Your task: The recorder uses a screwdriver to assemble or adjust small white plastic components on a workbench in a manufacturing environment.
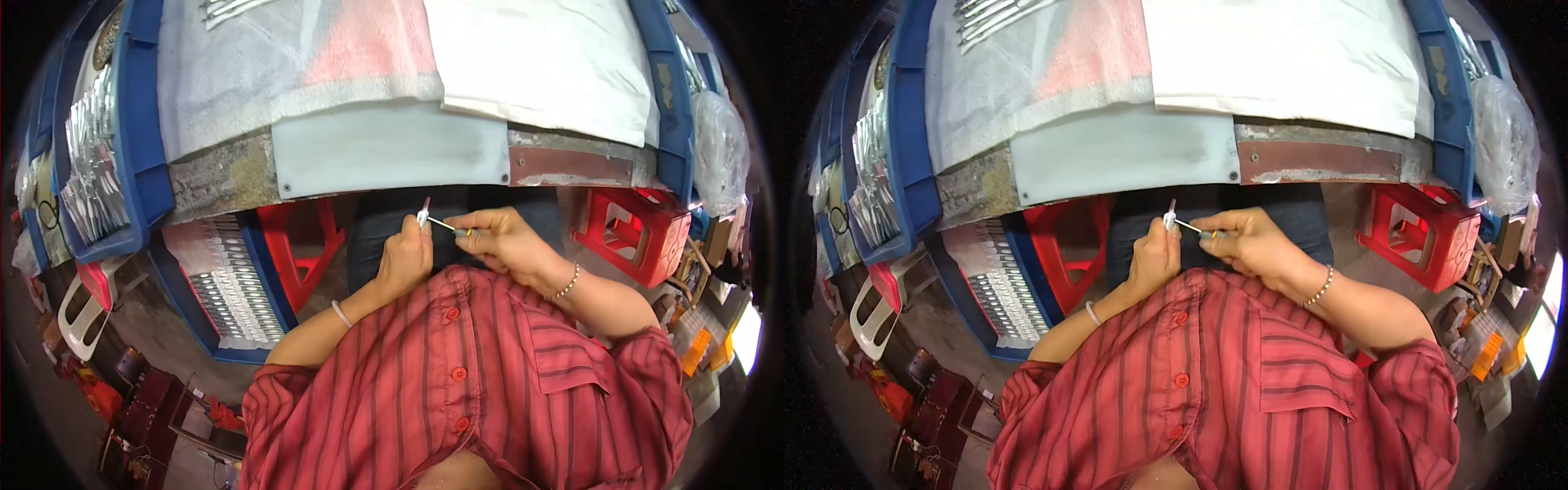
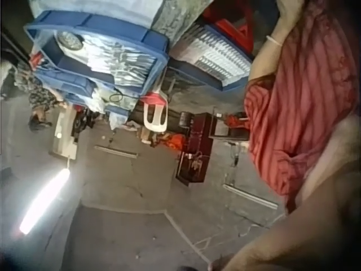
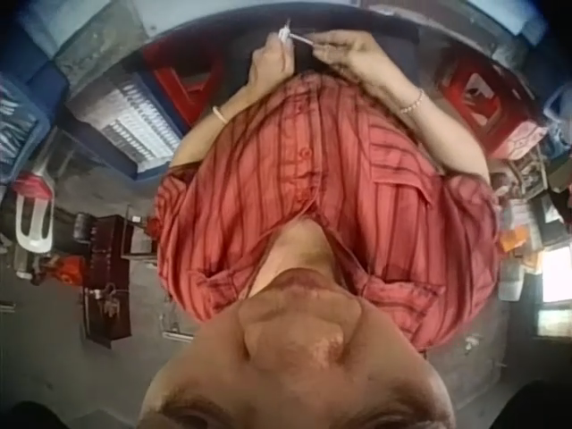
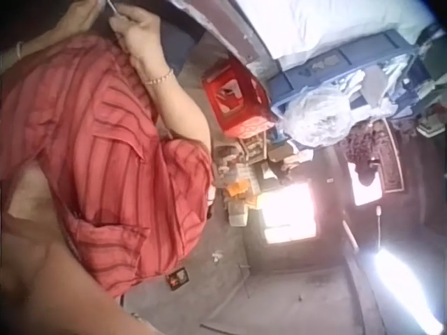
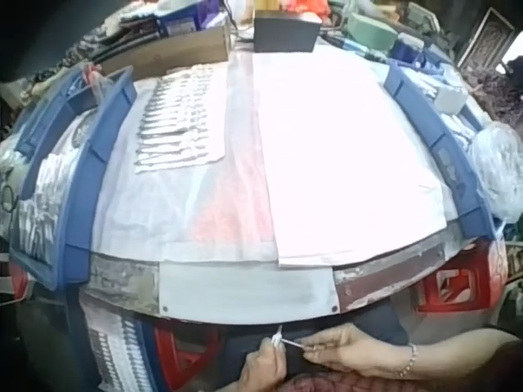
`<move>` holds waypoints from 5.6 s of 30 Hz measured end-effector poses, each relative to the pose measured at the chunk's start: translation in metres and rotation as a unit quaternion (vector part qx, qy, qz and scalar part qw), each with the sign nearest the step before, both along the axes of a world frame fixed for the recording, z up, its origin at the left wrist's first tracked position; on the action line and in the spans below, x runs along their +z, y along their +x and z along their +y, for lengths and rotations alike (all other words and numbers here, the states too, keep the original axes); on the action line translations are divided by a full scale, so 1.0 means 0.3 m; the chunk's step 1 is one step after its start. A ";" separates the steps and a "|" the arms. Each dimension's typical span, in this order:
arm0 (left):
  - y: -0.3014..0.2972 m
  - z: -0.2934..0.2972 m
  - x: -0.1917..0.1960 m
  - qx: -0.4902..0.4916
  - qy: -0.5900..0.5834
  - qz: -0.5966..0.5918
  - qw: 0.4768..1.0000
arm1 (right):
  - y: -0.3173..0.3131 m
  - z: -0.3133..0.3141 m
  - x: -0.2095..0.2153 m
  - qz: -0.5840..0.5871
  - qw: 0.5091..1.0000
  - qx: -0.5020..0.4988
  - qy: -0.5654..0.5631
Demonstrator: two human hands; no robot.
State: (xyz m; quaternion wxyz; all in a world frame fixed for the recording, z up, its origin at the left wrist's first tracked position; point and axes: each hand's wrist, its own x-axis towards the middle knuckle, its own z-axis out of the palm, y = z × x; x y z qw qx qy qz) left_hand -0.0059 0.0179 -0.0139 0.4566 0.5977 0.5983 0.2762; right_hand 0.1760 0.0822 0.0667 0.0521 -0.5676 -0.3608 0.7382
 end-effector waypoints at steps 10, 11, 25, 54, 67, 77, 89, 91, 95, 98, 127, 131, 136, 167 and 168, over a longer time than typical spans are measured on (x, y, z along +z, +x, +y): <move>0.009 0.021 0.029 0.000 -0.048 -0.063 0.997 | -0.044 0.041 0.099 -0.176 0.753 0.456 0.442; 0.009 0.022 0.024 0.008 -0.051 -0.058 0.997 | -0.045 0.047 0.092 -0.180 0.780 0.439 0.409; 0.008 0.005 0.050 0.049 -0.043 -0.118 0.991 | 0.003 -0.010 0.145 -0.070 0.890 0.222 0.393; 0.017 -0.004 0.034 0.028 -0.013 -0.072 0.997 | -0.062 -0.008 0.107 -0.206 0.731 0.392 0.520; 0.011 0.001 0.034 0.048 -0.040 -0.092 0.994 | -0.106 0.038 0.175 -0.221 0.581 0.575 0.533; -0.011 0.020 -0.003 0.051 -0.043 -0.098 0.993 | -0.120 0.115 0.141 -0.184 0.692 0.537 0.446; 0.022 0.006 0.010 0.029 -0.017 -0.056 0.998 | -0.100 0.067 0.169 -0.179 0.781 0.416 0.431; 0.021 0.004 0.028 0.038 -0.020 -0.068 0.997 | -0.100 0.051 0.167 -0.247 0.599 0.550 0.527; 0.021 0.003 0.016 0.039 -0.022 -0.057 0.997 | -0.112 0.071 0.161 -0.215 0.683 0.541 0.440; 0.021 0.008 0.007 0.036 -0.023 -0.037 0.998 | -0.095 0.059 0.115 -0.219 0.757 0.464 0.405; -0.009 -0.017 0.061 0.088 -0.137 -0.193 0.968 | -0.016 -0.013 0.151 -0.096 0.809 0.326 0.479; 0.000 -0.001 0.083 0.079 -0.091 -0.141 0.983 | -0.014 0.008 0.107 -0.049 0.911 0.183 0.367; 0.016 -0.008 0.043 0.065 -0.020 -0.082 0.994 | -0.075 -0.026 0.137 -0.193 0.680 0.447 0.548; -0.002 0.018 0.016 0.053 -0.028 -0.111 0.992 | -0.100 0.087 0.119 -0.194 0.690 0.530 0.453; -0.003 0.018 0.010 0.053 -0.017 -0.106 0.993 | -0.100 0.093 0.121 -0.189 0.732 0.507 0.414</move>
